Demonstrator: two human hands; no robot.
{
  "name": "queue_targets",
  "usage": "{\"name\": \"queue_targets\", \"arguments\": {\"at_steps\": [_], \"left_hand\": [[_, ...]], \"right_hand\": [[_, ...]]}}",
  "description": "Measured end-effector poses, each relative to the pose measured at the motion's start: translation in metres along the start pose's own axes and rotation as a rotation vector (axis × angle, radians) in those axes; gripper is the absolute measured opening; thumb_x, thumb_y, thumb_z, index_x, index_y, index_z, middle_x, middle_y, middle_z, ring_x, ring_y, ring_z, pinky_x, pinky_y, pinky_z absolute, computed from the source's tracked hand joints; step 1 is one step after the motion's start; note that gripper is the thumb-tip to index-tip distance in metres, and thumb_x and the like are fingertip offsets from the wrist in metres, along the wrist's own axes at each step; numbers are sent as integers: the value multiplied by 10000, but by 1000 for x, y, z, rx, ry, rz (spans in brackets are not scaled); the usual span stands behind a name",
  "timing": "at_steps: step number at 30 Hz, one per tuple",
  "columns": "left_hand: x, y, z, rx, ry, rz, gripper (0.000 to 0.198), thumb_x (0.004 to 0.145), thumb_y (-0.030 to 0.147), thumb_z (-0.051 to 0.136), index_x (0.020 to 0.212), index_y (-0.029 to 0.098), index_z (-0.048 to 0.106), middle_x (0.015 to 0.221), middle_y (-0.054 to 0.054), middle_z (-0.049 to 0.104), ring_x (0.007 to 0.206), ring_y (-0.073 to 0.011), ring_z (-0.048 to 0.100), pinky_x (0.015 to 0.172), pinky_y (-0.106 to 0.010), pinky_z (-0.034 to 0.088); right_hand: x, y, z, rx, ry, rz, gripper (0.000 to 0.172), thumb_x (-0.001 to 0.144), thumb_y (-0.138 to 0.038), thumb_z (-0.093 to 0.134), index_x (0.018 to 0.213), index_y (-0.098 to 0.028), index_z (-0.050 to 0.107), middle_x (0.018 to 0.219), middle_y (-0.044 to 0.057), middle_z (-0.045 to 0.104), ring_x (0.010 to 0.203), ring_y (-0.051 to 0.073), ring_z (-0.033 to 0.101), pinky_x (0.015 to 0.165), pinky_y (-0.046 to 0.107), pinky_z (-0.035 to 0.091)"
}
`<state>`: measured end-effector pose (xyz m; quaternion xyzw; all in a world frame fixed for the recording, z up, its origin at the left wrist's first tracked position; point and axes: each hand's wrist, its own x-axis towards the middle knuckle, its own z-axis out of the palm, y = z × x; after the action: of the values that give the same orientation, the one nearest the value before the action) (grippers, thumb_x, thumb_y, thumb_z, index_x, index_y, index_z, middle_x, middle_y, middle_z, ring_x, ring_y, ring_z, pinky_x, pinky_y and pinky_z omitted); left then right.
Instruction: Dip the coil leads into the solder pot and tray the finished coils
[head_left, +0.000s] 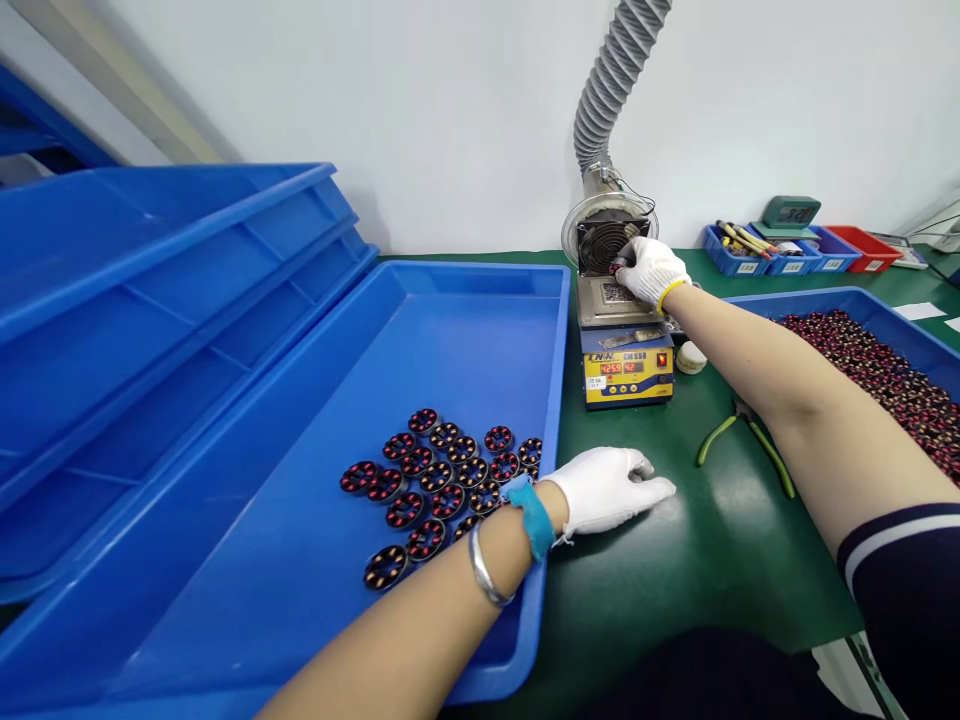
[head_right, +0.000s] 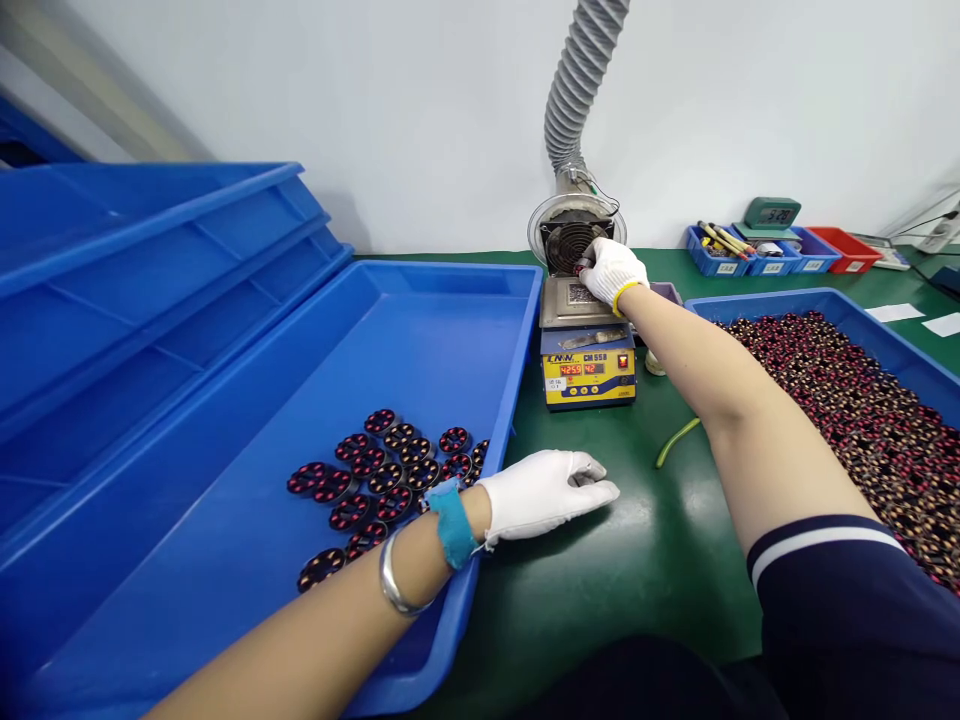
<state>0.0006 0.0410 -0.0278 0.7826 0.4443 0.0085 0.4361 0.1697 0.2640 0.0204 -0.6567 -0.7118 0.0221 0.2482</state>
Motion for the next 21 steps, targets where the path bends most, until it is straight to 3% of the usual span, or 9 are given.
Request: {"name": "queue_targets", "arguments": {"at_steps": [4,7,10,12,13,15,17,19,21], "left_hand": [[1,1,1,-56,21,24,578,754,631,525,1068,170,678,1072,-98,696,971,-261,637,852,-325,471],[-1,3,-7,-157,117,78,504,799,604,483,989,187,691,958,-62,719,839,-224,655,783,-304,487],[-6,-2,-32,-148,424,74,484,840,579,431,979,189,682,973,-55,713,851,-213,652,811,-290,483],[-10,-11,-56,-6,693,-37,513,833,565,445,1089,169,645,1110,-87,674,1012,-244,618,914,-306,448],[-13,-18,-68,117,763,-136,533,840,547,429,1145,154,622,1193,-109,634,1113,-269,572,973,-336,412],[-17,-36,-88,382,717,-348,610,817,542,433,1250,131,557,1341,-162,518,1237,-360,467,1019,-457,355],[-19,-56,-102,484,503,-480,691,786,554,455,1319,115,492,1397,-201,447,1226,-403,468,984,-496,371],[-19,-75,-107,506,373,-504,732,750,561,500,1311,91,496,1330,-206,522,1171,-392,523,962,-456,395],[-17,-89,-108,462,375,-463,619,675,515,594,1141,109,626,1122,-166,669,1004,-370,623,860,-406,457]], "right_hand": [[-2,-1,-11,106,55,-11,233,756,-358,604,947,-231,647,974,30,671,924,224,612,851,352,485],[-9,4,-30,242,117,-22,288,738,-348,613,966,-182,672,922,33,684,867,200,624,824,332,490],[-28,22,-55,327,99,23,351,745,-375,609,1018,-166,683,869,33,694,771,173,634,752,320,512],[-46,43,-73,362,57,62,376,764,-385,595,1058,-168,683,855,38,701,731,158,634,716,310,522],[-57,55,-83,352,41,74,375,767,-386,595,1062,-173,689,858,41,704,738,157,636,720,308,522],[-78,83,-103,243,23,98,348,756,-388,610,1035,-206,710,881,33,710,800,167,643,759,311,514],[-99,111,-119,58,-66,153,336,752,-395,610,1037,-251,716,904,14,714,851,177,647,776,303,507],[-116,136,-127,-123,-249,205,347,761,-380,593,1079,-290,699,934,-2,715,869,175,651,760,279,507],[-129,156,-124,-247,-411,219,339,745,-337,608,1069,-299,702,961,-3,714,885,179,654,759,264,506]]}}
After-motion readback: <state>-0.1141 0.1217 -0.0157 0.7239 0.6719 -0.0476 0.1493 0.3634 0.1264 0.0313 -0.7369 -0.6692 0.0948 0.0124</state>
